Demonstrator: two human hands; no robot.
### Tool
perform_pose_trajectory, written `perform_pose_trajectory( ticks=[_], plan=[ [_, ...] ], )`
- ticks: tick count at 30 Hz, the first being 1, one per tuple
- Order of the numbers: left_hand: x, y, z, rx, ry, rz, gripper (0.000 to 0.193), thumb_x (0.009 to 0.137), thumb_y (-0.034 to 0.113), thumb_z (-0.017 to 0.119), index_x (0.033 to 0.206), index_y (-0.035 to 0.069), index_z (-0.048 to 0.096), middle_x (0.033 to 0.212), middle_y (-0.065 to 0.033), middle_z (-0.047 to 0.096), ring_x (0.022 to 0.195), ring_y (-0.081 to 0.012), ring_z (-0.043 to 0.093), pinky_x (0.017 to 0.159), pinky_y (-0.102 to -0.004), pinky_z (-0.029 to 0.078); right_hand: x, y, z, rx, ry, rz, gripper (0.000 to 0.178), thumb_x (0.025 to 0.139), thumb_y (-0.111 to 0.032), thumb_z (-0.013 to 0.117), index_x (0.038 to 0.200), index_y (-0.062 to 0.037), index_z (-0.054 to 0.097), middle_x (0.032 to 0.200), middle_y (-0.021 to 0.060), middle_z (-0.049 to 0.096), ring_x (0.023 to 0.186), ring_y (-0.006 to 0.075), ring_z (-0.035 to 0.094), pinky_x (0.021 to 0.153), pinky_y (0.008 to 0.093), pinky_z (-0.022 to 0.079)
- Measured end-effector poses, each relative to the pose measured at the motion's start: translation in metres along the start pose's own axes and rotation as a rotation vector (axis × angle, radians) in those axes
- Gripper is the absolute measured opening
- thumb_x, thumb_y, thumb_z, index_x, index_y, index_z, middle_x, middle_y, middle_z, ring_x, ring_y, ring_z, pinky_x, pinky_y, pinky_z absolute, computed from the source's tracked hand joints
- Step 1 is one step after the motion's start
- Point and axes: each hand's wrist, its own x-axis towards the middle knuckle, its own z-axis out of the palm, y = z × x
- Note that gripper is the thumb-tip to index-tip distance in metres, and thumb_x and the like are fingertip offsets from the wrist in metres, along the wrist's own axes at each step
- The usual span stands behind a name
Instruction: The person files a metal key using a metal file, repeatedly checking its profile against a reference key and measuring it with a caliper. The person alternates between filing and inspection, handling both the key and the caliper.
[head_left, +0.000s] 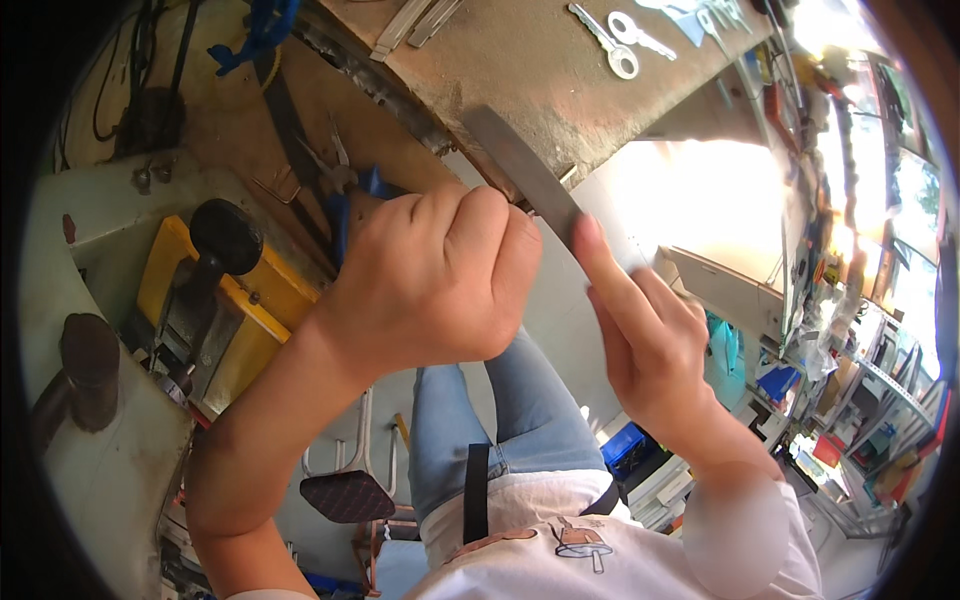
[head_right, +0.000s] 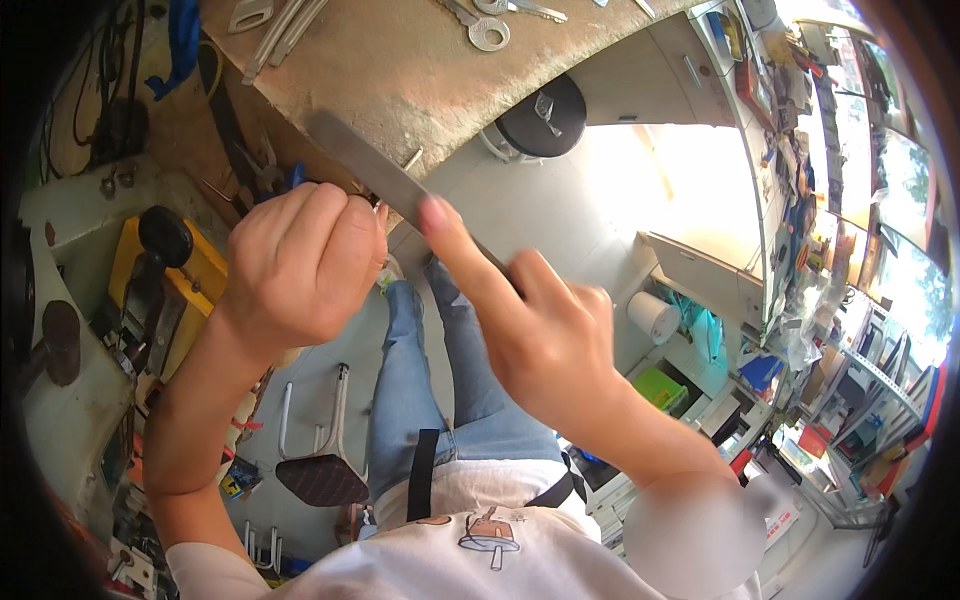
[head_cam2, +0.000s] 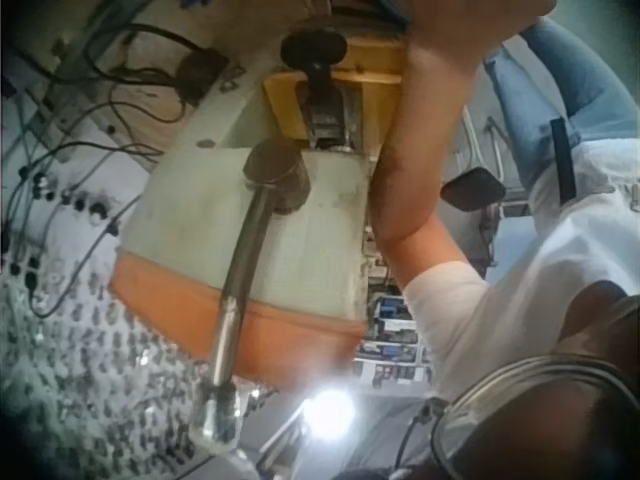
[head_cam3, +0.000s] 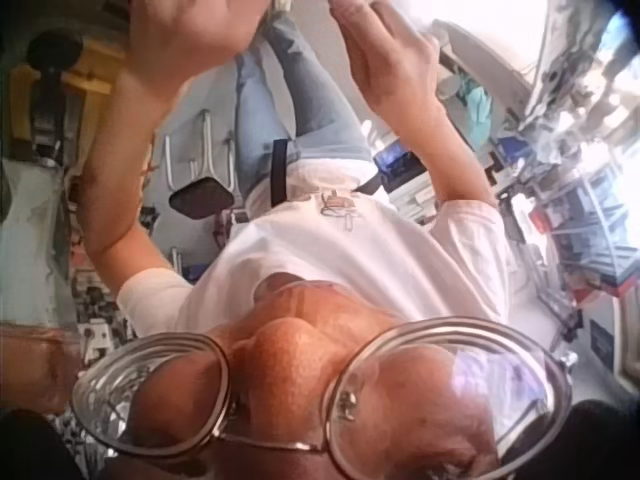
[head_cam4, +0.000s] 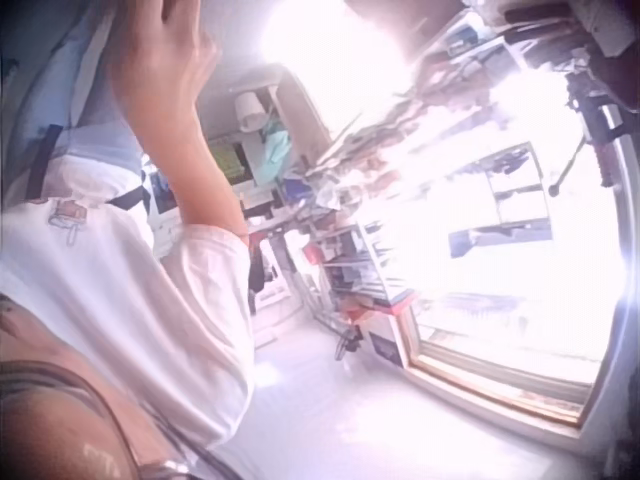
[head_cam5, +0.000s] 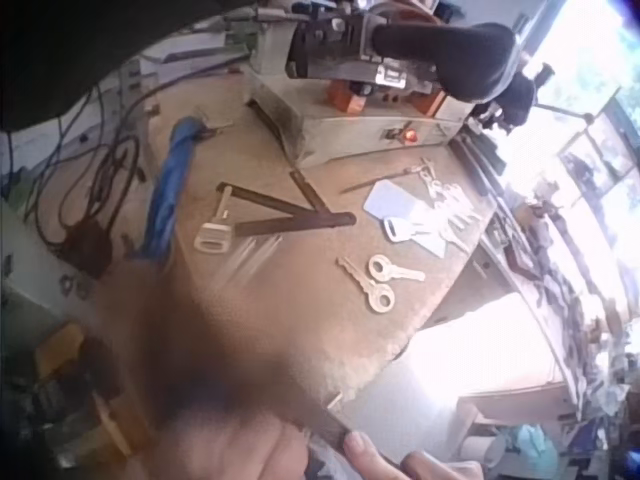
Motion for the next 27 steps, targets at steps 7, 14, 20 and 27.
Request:
perform_pose_trajectory(
  ticks=[7, 14, 20, 27],
  plan=[
    [0.005, -0.003, -0.009, -0.04, -0.103, 0.019, 0.013, 0.074, 0.002, 0.062, 0.071, 0.001, 0.05, 0.061, -0.0066, 0.038, 0.049, -0.0211, 0.045, 0.041, -0.032, 0.037, 0.034, -0.01, -0.005, 0.067, -0.076, 0.01, 0.059, 0.076, 0.011, 0.058, 0.132, -0.0067, 0.05, 0.057, 0.008, 0.039, 0.046, 0.02, 0.039, 0.045, 0.0292, 0.036],
    [0.007, 0.0, -0.011, -0.037, -0.117, 0.008, 0.012, 0.074, 0.003, 0.062, 0.072, 0.001, 0.05, 0.062, -0.0066, 0.038, 0.05, -0.0212, 0.045, 0.042, -0.0322, 0.038, 0.03, -0.005, -0.011, 0.197, -0.068, 0.047, 0.056, 0.078, 0.012, 0.055, 0.131, -0.0033, 0.049, 0.061, 0.0114, 0.047, 0.051, 0.0208, 0.047, 0.053, 0.0229, 0.039],
    [0.008, 0.0, -0.015, -0.057, -0.157, 0.018, 0.011, 0.075, 0.002, 0.061, 0.072, 0.001, 0.051, 0.062, -0.0064, 0.038, 0.049, -0.0211, 0.045, 0.041, -0.0325, 0.037, -0.001, 0.005, -0.009, 0.102, -0.067, 0.083, 0.055, 0.08, 0.011, 0.054, 0.133, -0.0024, 0.047, 0.065, 0.0127, 0.053, 0.052, 0.0204, 0.048, 0.054, 0.0245, 0.041],
    [0.008, 0.003, -0.006, 0.033, -0.086, 0.011, 0.013, 0.057, 0.008, 0.055, 0.057, 0.007, 0.041, 0.058, -0.0033, 0.034, 0.046, -0.0165, 0.037, 0.037, -0.0293, 0.031, 0.004, 0.0, 0.001, 0.145, 0.002, 0.011, 0.064, 0.071, 0.01, 0.059, 0.131, -0.0095, 0.052, 0.059, 0.0049, 0.044, 0.044, 0.0152, 0.035, 0.04, 0.0275, 0.034]
  ],
)
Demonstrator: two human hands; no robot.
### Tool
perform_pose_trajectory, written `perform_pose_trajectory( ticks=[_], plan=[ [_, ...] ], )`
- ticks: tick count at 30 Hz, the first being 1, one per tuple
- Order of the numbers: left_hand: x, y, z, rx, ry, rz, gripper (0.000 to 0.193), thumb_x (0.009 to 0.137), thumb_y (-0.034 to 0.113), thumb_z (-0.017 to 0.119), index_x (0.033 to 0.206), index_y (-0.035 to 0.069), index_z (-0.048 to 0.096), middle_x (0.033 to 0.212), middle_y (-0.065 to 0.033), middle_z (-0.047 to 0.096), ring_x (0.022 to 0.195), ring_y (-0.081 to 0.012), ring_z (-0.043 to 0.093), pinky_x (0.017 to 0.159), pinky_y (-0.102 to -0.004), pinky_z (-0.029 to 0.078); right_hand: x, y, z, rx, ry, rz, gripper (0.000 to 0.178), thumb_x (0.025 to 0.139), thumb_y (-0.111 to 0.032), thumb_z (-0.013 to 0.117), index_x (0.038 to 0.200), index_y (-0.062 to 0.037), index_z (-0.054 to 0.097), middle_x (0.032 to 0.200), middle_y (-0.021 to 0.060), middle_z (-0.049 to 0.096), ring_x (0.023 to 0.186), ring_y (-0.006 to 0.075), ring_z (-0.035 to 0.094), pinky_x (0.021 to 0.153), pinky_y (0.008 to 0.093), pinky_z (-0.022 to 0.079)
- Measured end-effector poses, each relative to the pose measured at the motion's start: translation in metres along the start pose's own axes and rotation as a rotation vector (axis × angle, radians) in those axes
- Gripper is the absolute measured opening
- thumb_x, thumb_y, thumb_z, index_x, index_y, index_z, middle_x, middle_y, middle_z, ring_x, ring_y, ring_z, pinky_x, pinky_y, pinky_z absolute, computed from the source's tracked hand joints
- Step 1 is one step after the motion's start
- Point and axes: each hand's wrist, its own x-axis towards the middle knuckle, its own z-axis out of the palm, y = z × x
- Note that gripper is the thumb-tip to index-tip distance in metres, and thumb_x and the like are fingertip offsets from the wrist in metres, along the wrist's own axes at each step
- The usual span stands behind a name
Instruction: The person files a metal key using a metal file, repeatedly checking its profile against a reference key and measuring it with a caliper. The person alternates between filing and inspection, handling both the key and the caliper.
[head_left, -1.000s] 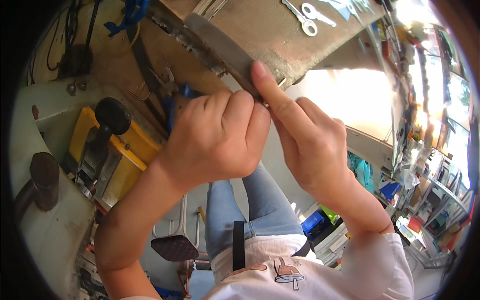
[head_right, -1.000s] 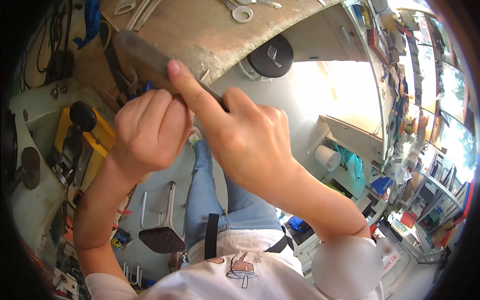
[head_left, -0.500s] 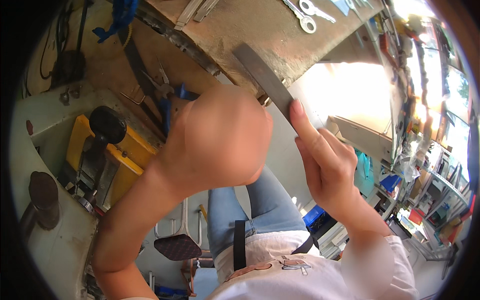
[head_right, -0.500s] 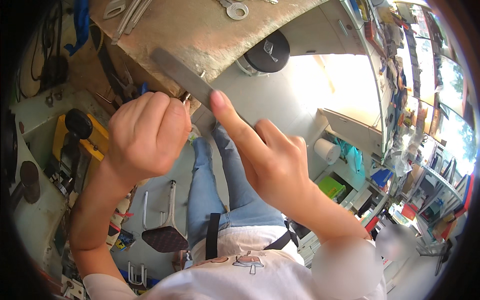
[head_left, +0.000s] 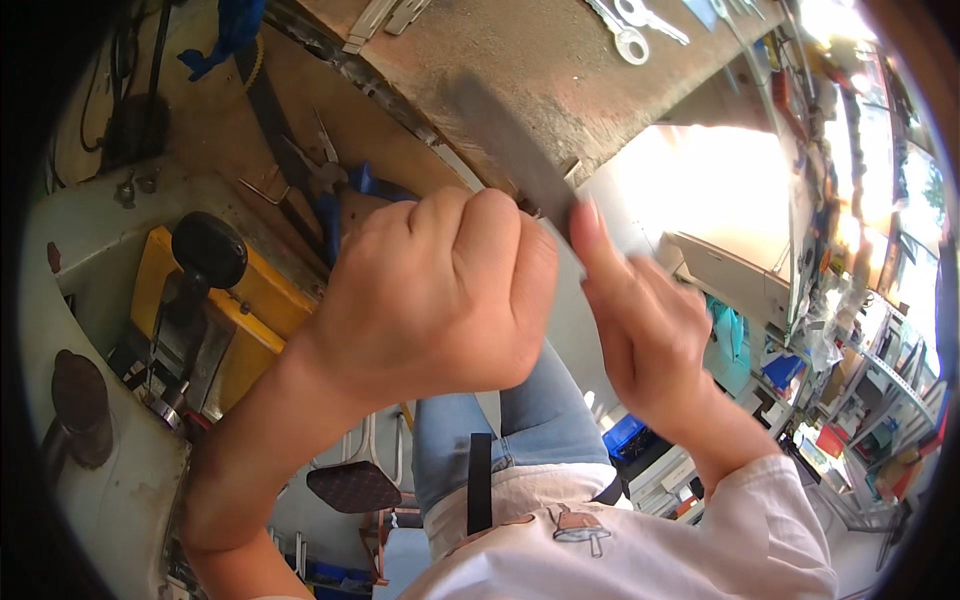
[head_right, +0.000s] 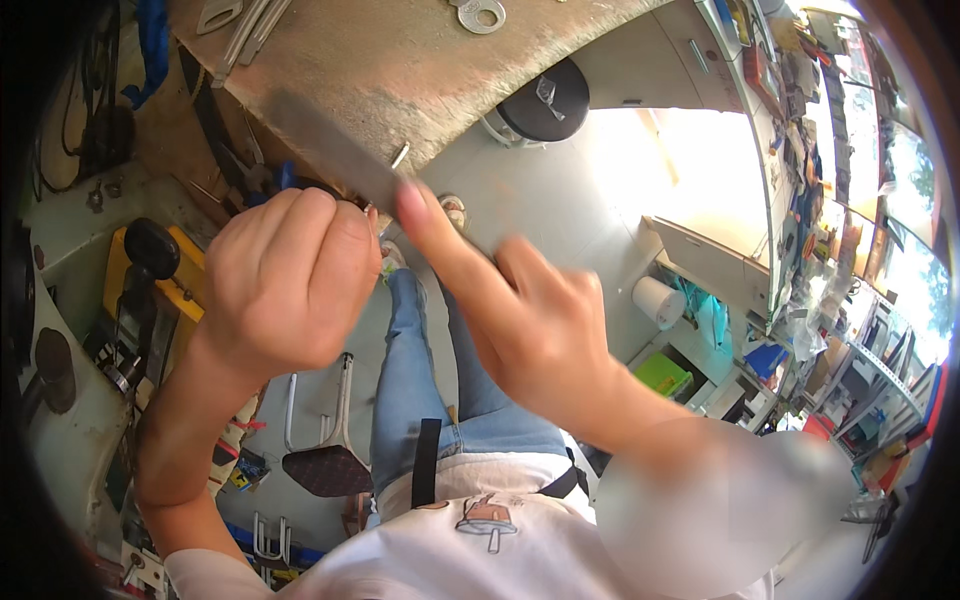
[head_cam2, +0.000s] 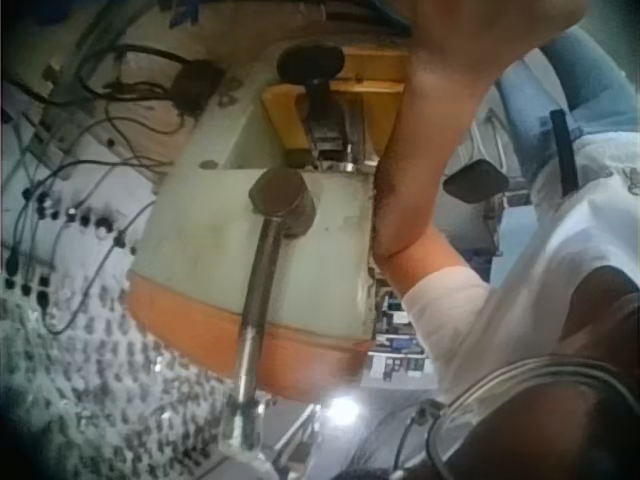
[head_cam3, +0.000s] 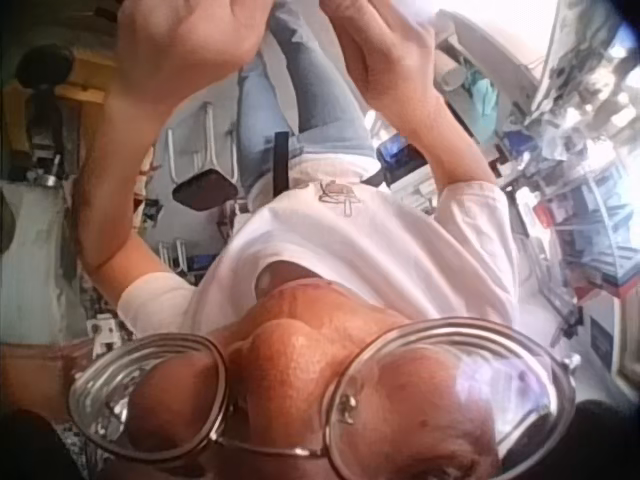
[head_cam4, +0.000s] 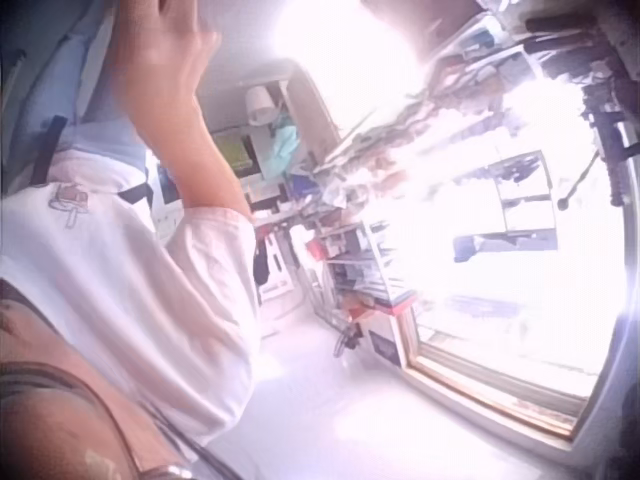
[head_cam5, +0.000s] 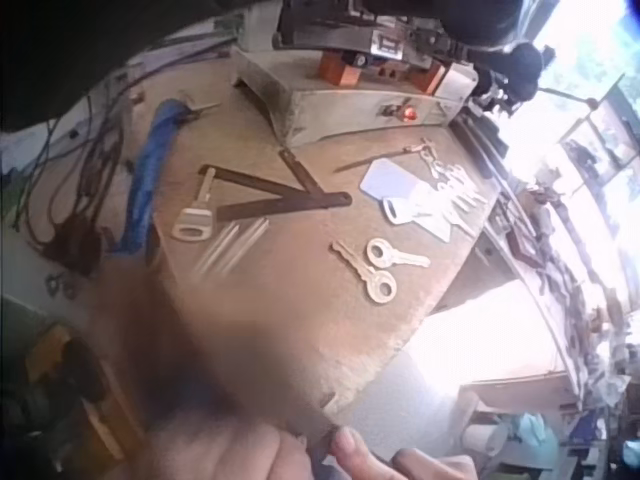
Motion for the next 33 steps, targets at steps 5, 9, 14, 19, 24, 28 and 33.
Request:
perform_pose_trajectory(
  ticks=[5, 9, 14, 19, 24, 28, 33],
  plan=[
    [0.001, -0.005, -0.002, -0.042, -0.001, -0.012, 0.016, 0.06, 0.007, 0.056, 0.057, 0.008, 0.04, 0.057, -0.0028, 0.032, 0.045, -0.0151, 0.039, 0.036, -0.028, 0.031, 0.017, -0.008, -0.005, -0.061, -0.089, -0.001, 0.059, 0.073, 0.01, 0.061, 0.13, -0.0037, 0.052, 0.056, 0.0065, 0.039, 0.045, 0.0178, 0.041, 0.044, 0.0266, 0.036],
    [0.002, -0.004, 0.001, -0.09, 0.017, -0.025, 0.016, 0.061, 0.007, 0.056, 0.059, 0.008, 0.04, 0.059, -0.0032, 0.034, 0.046, -0.0154, 0.042, 0.037, -0.029, 0.033, 0.01, -0.002, -0.006, -0.041, -0.058, -0.005, 0.061, 0.072, 0.011, 0.06, 0.13, -0.0036, 0.051, 0.058, 0.0072, 0.044, 0.047, 0.0177, 0.043, 0.045, 0.0256, 0.037],
    [0.006, -0.008, -0.002, -0.12, -0.022, -0.041, 0.014, 0.062, 0.007, 0.055, 0.063, 0.008, 0.042, 0.06, -0.0036, 0.036, 0.048, -0.0162, 0.044, 0.039, -0.0294, 0.036, 0.009, 0.011, 0.003, -0.045, 0.035, -0.058, 0.064, 0.068, 0.009, 0.06, 0.13, -0.0081, 0.053, 0.058, 0.003, 0.04, 0.044, 0.0142, 0.035, 0.038, 0.0273, 0.033],
    [0.003, -0.004, 0.0, -0.143, -0.013, -0.072, 0.014, 0.064, 0.005, 0.056, 0.063, 0.008, 0.042, 0.06, -0.0038, 0.036, 0.048, -0.0175, 0.045, 0.039, -0.0307, 0.036, 0.003, 0.009, -0.004, 0.006, 0.005, 0.029, 0.066, 0.07, 0.009, 0.06, 0.132, -0.0124, 0.052, 0.056, 0.0044, 0.039, 0.043, 0.0166, 0.037, 0.041, 0.0284, 0.034],
    [0.007, -0.003, -0.004, -0.179, -0.025, -0.102, 0.017, 0.069, 0.005, 0.058, 0.063, 0.007, 0.042, 0.06, -0.0039, 0.036, 0.048, -0.0184, 0.046, 0.039, -0.0312, 0.037, 0.006, 0.009, -0.011, 0.052, -0.065, 0.064, 0.056, 0.078, 0.011, 0.055, 0.132, -0.0052, 0.049, 0.061, 0.011, 0.048, 0.05, 0.02, 0.046, 0.051, 0.0226, 0.038],
    [0.008, -0.001, -0.005, -0.154, -0.025, -0.123, 0.017, 0.072, 0.005, 0.059, 0.064, 0.007, 0.044, 0.06, -0.0041, 0.037, 0.048, -0.019, 0.046, 0.04, -0.0314, 0.037, 0.011, 0.011, -0.008, 0.089, -0.039, 0.083, 0.052, 0.082, 0.008, 0.056, 0.131, -0.0044, 0.05, 0.06, 0.0107, 0.047, 0.05, 0.0178, 0.045, 0.051, 0.0223, 0.038],
    [0.003, -0.001, -0.014, -0.173, -0.059, -0.155, 0.018, 0.072, 0.002, 0.062, 0.066, 0.006, 0.045, 0.06, -0.0049, 0.039, 0.049, -0.0197, 0.048, 0.041, -0.0315, 0.038, -0.017, 0.007, -0.034, 0.223, -0.006, 0.266, 0.042, 0.088, 0.001, 0.051, 0.13, -0.0047, 0.052, 0.064, 0.0032, 0.056, 0.048, 0.0075, 0.045, 0.049, 0.0215, 0.039]
  ],
)
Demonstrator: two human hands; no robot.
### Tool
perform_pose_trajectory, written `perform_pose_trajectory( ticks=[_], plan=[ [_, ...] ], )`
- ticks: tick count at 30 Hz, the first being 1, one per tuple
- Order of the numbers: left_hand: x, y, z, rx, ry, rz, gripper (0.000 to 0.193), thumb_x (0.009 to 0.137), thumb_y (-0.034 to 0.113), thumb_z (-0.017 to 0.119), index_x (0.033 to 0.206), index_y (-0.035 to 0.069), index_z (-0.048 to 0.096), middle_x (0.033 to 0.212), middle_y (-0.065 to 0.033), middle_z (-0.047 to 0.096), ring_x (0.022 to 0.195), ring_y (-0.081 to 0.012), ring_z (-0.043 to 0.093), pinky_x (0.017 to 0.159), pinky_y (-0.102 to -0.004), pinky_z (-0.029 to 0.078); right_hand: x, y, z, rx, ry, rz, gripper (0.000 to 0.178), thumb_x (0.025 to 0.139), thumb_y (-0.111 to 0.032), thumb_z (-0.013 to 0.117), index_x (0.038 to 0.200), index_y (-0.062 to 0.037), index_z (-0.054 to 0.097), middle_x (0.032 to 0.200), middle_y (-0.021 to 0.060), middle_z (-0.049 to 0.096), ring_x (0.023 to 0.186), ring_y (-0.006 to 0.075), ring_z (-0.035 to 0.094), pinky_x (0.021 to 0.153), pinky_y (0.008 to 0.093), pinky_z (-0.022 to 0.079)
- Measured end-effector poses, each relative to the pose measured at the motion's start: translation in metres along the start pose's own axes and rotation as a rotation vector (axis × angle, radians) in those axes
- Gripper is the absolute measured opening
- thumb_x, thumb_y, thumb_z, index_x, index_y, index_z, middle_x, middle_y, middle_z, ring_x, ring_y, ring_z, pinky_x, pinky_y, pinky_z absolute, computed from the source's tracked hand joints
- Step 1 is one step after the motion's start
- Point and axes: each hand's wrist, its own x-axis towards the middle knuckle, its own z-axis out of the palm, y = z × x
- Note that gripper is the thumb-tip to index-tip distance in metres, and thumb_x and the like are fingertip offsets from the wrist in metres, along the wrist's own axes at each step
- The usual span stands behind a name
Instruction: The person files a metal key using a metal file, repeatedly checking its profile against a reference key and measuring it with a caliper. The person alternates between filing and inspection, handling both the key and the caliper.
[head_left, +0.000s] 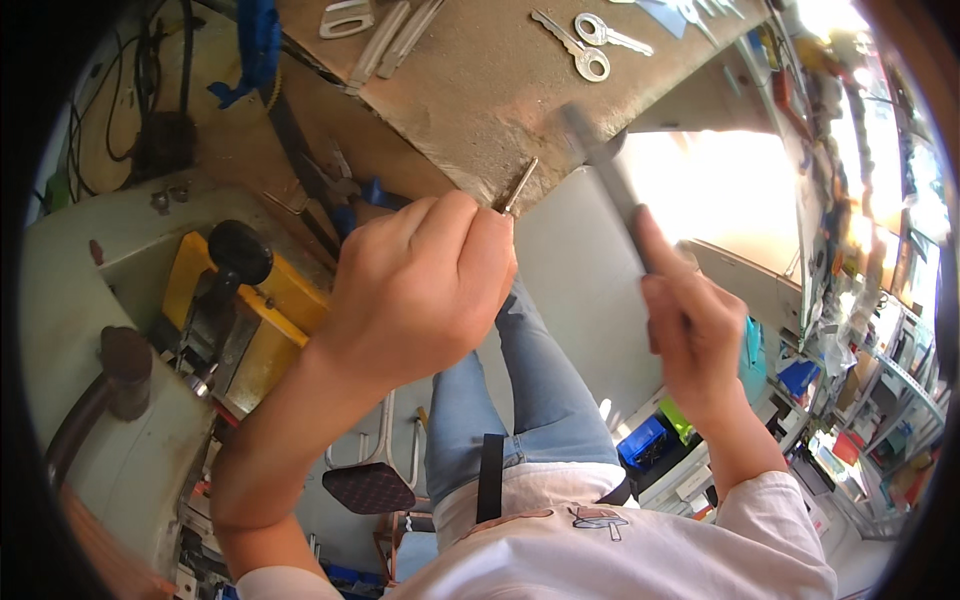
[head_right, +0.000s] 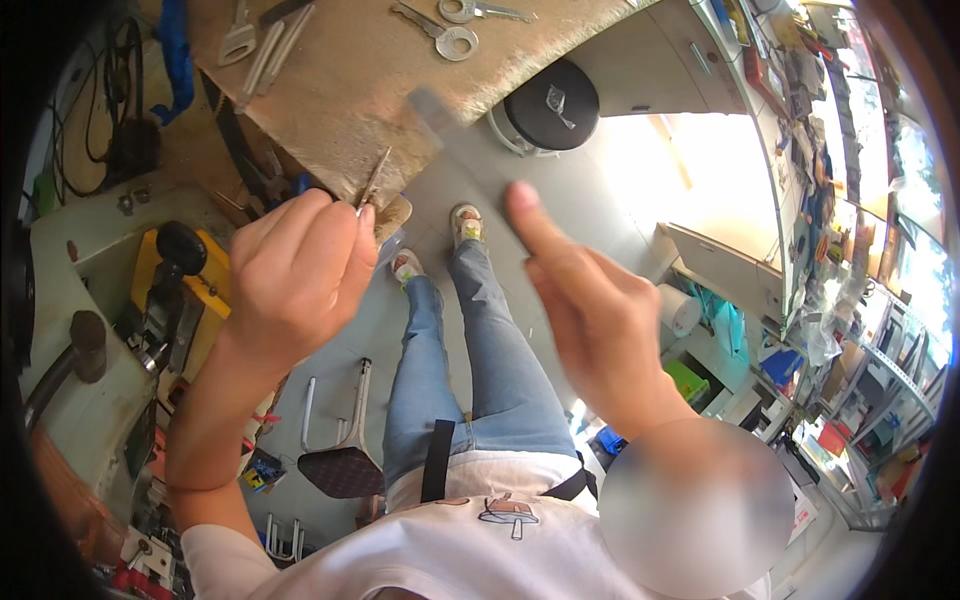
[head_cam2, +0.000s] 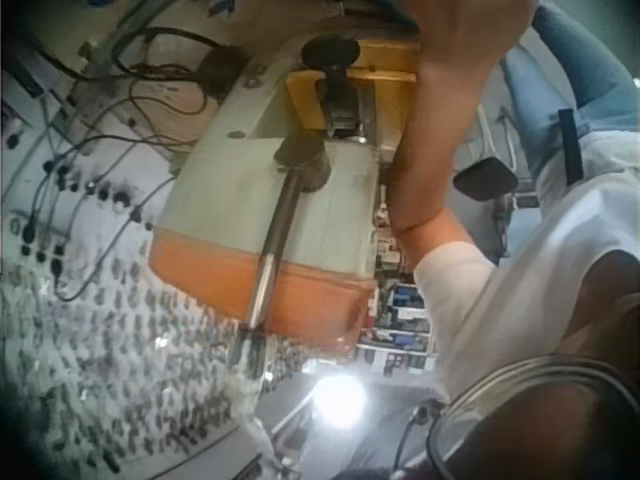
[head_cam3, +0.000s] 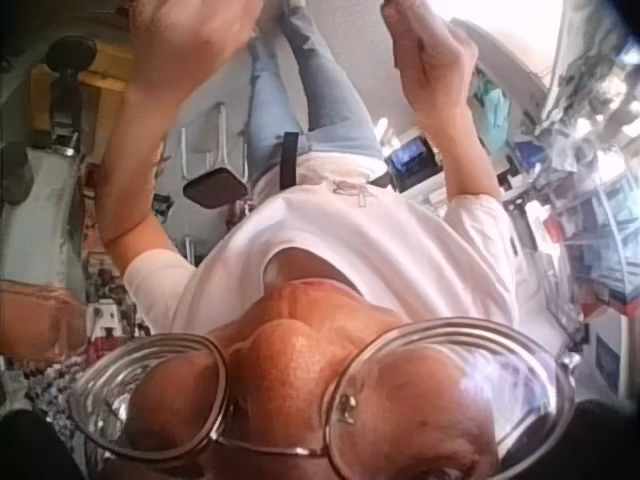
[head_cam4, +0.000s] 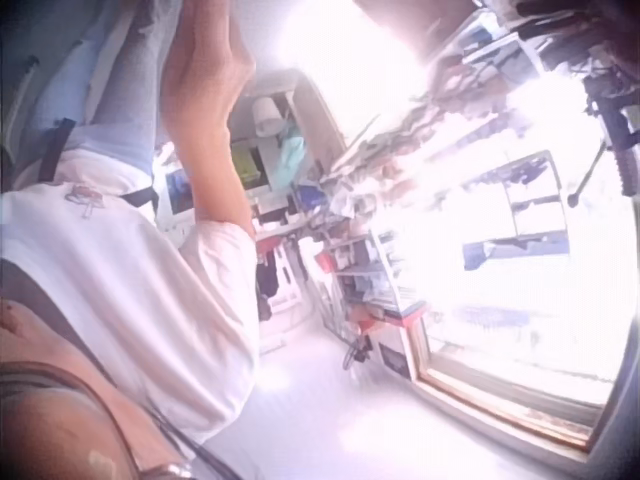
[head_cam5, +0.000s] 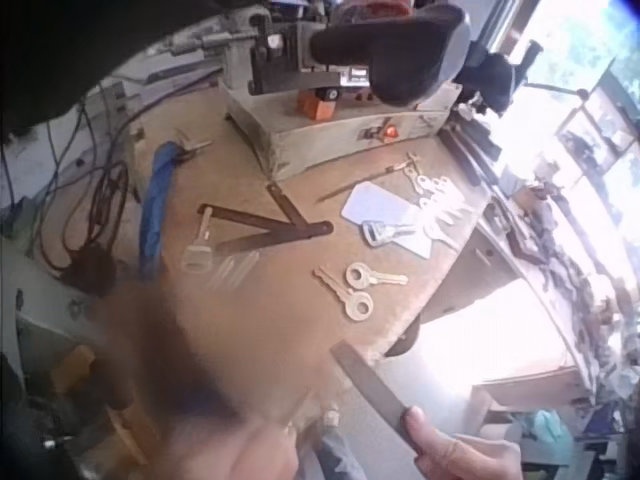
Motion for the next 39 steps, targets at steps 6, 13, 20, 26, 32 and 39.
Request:
perform_pose_trajectory(
  ticks=[6, 13, 20, 26, 32, 39],
  plan=[
    [-0.001, 0.007, -0.002, 0.002, 0.014, -0.042, 0.017, 0.071, 0.002, 0.062, 0.068, 0.006, 0.046, 0.062, -0.0053, 0.041, 0.051, -0.0197, 0.049, 0.043, -0.0314, 0.04, 0.0, -0.013, 0.01, -0.113, -0.179, -0.066, 0.052, 0.082, 0.005, 0.059, 0.131, -0.0106, 0.052, 0.061, 0.0107, 0.046, 0.05, 0.0192, 0.046, 0.05, 0.0232, 0.037],
    [-0.001, 0.002, 0.007, 0.053, 0.024, -0.011, 0.016, 0.072, 0.004, 0.061, 0.067, 0.007, 0.046, 0.063, -0.005, 0.041, 0.052, -0.0195, 0.049, 0.044, -0.0319, 0.04, 0.04, -0.017, 0.027, -0.158, -0.111, -0.186, 0.053, 0.08, 0.007, 0.057, 0.131, -0.009, 0.052, 0.061, 0.0112, 0.048, 0.05, 0.0216, 0.046, 0.051, 0.0266, 0.041],
    [0.0, 0.002, 0.005, -0.033, 0.01, -0.044, 0.018, 0.073, 0.004, 0.061, 0.066, 0.007, 0.045, 0.062, -0.0048, 0.04, 0.05, -0.0196, 0.048, 0.043, -0.0319, 0.039, 0.026, -0.006, 0.015, -0.207, -0.153, -0.188, 0.055, 0.078, 0.01, 0.057, 0.13, -0.0056, 0.052, 0.06, 0.0111, 0.046, 0.048, 0.0206, 0.044, 0.05, 0.0237, 0.038],
    [0.001, 0.004, 0.001, -0.022, -0.036, -0.049, 0.018, 0.073, 0.003, 0.061, 0.066, 0.006, 0.045, 0.062, -0.0054, 0.041, 0.05, -0.0203, 0.049, 0.042, -0.0325, 0.039, 0.024, -0.007, 0.01, -0.157, -0.12, -0.141, 0.051, 0.081, 0.009, 0.055, 0.13, -0.0044, 0.051, 0.064, 0.0135, 0.051, 0.05, 0.0199, 0.046, 0.054, 0.0245, 0.043],
    [-0.003, 0.01, -0.003, -0.39, 0.085, -0.288, 0.018, 0.085, 0.003, 0.058, 0.07, -0.002, 0.051, 0.054, -0.0089, 0.042, 0.042, -0.0198, 0.041, 0.04, -0.0315, 0.033, 0.041, -0.02, 0.004, 0.23, 0.101, 0.019, 0.04, 0.092, -0.005, 0.052, 0.132, -0.0065, 0.05, 0.064, -0.0011, 0.054, 0.049, 0.0043, 0.043, 0.047, 0.02, 0.038],
    [0.011, 0.07, -0.055, -1.764, 0.471, -0.996, 0.023, 0.093, 0.018, 0.055, 0.082, -0.002, 0.06, 0.068, -0.0089, 0.061, 0.045, -0.0066, 0.045, 0.041, -0.0223, 0.038, 0.004, -0.026, -0.021, 0.669, 0.015, 0.369, 0.049, 0.093, -0.011, 0.051, 0.14, -0.0087, 0.038, 0.059, -0.0016, 0.048, 0.048, 0.004, 0.044, 0.047, 0.0204, 0.037]
  ],
)
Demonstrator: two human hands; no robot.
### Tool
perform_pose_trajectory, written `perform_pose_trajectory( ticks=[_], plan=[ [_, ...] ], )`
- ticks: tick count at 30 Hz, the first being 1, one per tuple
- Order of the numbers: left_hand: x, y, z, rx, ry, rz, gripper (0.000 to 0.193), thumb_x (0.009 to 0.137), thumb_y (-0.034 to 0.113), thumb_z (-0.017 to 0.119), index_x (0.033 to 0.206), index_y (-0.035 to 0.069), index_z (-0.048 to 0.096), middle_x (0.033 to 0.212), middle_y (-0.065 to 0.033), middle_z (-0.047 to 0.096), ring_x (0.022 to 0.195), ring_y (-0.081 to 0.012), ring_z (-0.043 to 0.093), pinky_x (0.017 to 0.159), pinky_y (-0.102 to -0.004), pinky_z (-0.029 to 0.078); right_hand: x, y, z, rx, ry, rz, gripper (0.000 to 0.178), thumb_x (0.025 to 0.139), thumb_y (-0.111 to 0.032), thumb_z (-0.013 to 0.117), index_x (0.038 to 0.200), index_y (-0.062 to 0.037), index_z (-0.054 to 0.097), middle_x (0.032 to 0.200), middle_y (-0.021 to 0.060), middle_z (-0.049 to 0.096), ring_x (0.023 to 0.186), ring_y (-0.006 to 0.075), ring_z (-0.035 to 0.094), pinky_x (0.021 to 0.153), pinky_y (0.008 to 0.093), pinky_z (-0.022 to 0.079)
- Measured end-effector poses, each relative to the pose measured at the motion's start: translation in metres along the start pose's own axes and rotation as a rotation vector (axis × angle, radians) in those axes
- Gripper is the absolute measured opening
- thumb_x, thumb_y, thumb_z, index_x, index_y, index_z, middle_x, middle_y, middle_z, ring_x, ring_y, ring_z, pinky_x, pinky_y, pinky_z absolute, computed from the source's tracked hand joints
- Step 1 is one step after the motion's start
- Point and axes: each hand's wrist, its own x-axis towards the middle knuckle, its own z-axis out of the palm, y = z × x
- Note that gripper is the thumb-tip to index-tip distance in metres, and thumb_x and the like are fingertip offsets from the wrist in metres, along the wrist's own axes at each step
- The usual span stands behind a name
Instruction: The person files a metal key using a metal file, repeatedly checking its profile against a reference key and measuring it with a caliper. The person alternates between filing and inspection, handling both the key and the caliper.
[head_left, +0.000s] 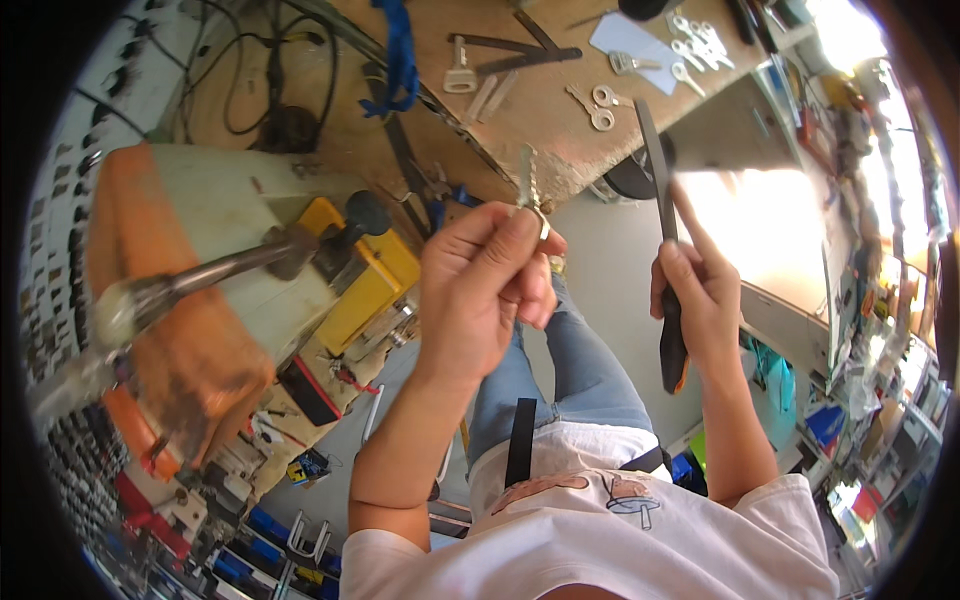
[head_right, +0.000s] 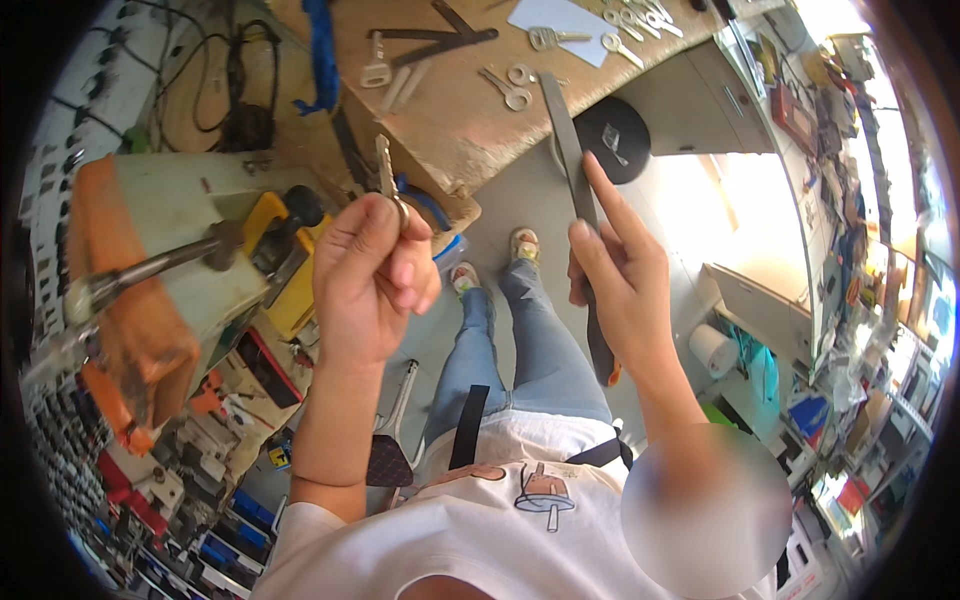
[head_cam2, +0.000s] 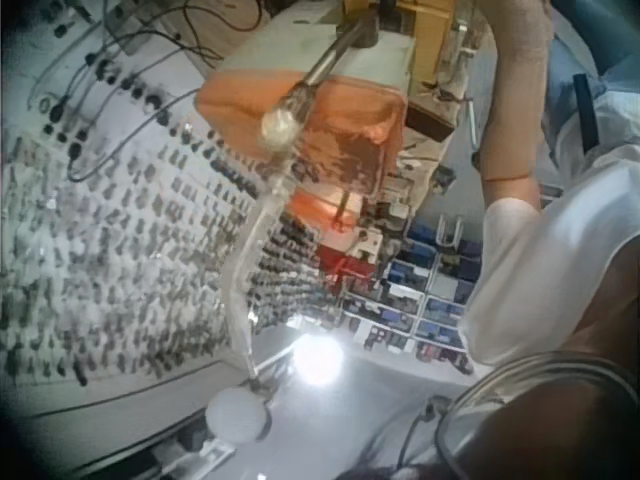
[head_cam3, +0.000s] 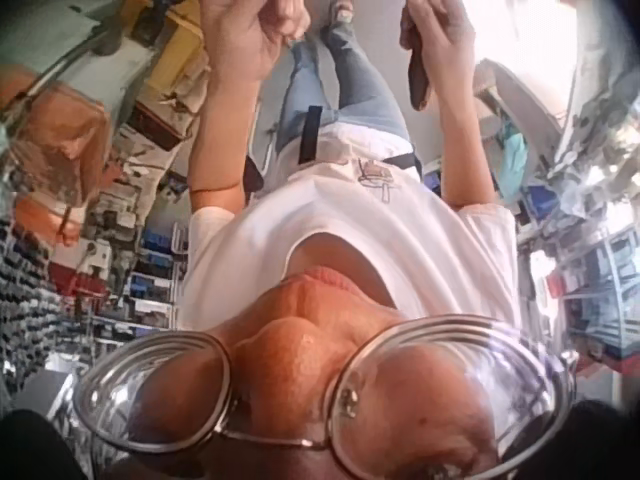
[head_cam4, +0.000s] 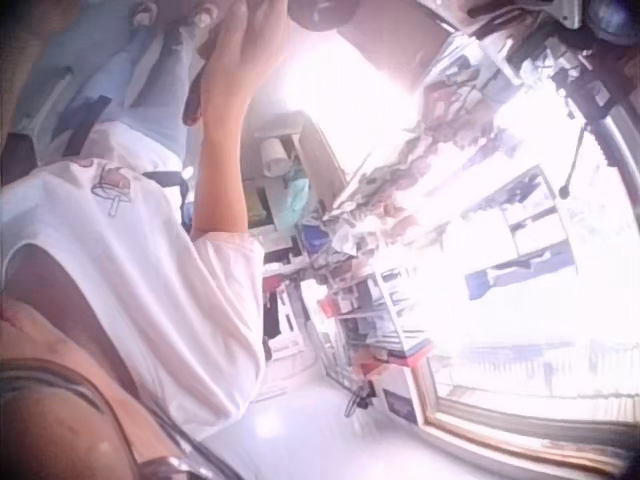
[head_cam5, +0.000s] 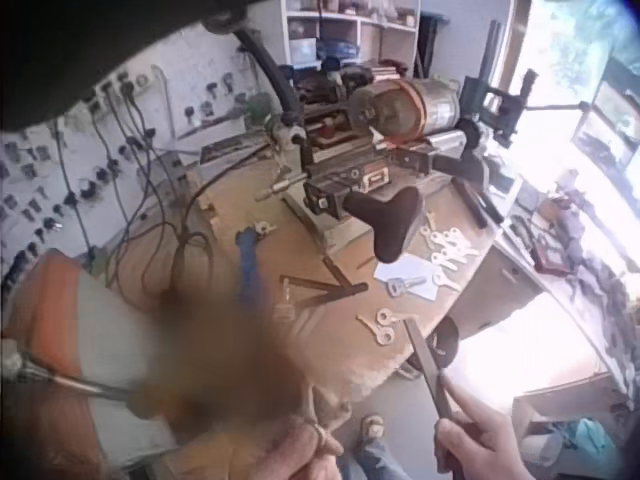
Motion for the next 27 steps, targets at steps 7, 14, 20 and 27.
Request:
perform_pose_trajectory(
  ticks=[7, 14, 20, 27],
  plan=[
    [-0.023, 0.017, 0.073, 0.368, 0.056, 0.193, 0.026, 0.095, 0.017, 0.051, 0.087, -0.006, 0.062, 0.062, -0.0079, 0.057, 0.046, -0.012, 0.05, 0.043, -0.0257, 0.042, -0.007, 0.006, -0.038, 0.16, -0.114, 0.154, 0.049, 0.09, -0.007, 0.051, 0.138, -0.0029, 0.04, 0.072, 0.0067, 0.06, 0.053, 0.0088, 0.052, 0.049, 0.0225, 0.043],
    [-0.017, 0.003, 0.078, 0.576, 0.284, 0.408, 0.026, 0.092, 0.016, 0.055, 0.097, -0.009, 0.062, 0.069, -0.0089, 0.059, 0.053, -0.0135, 0.055, 0.049, -0.0253, 0.046, 0.055, -0.014, -0.089, 0.384, -0.105, 0.109, 0.047, 0.089, -0.003, 0.047, 0.136, -0.0017, 0.04, 0.094, 0.0077, 0.061, 0.064, 0.0127, 0.056, 0.062, 0.0249, 0.047],
    [-0.01, 0.031, 0.037, 0.585, 0.528, 0.538, 0.027, 0.091, 0.016, 0.058, 0.1, -0.009, 0.061, 0.077, -0.0079, 0.06, 0.066, -0.0125, 0.058, 0.058, -0.0253, 0.049, 0.122, -0.047, -0.065, 0.771, -0.029, 0.057, 0.039, 0.088, 0.0, 0.045, 0.127, -0.0011, 0.042, 0.104, 0.0109, 0.058, 0.081, 0.0206, 0.057, 0.073, 0.035, 0.05],
    [0.106, 0.078, 0.034, 0.955, 0.559, 0.889, 0.021, 0.089, 0.015, 0.062, 0.096, -0.004, 0.067, 0.085, -0.0054, 0.063, 0.075, -0.01, 0.058, 0.065, -0.0225, 0.047, 0.211, -0.073, -0.042, 0.674, 0.006, 0.033, 0.027, 0.088, -0.002, 0.05, 0.114, 0.0002, 0.045, 0.098, 0.0086, 0.059, 0.093, 0.018, 0.058, 0.075, 0.0341, 0.048]
  ],
)
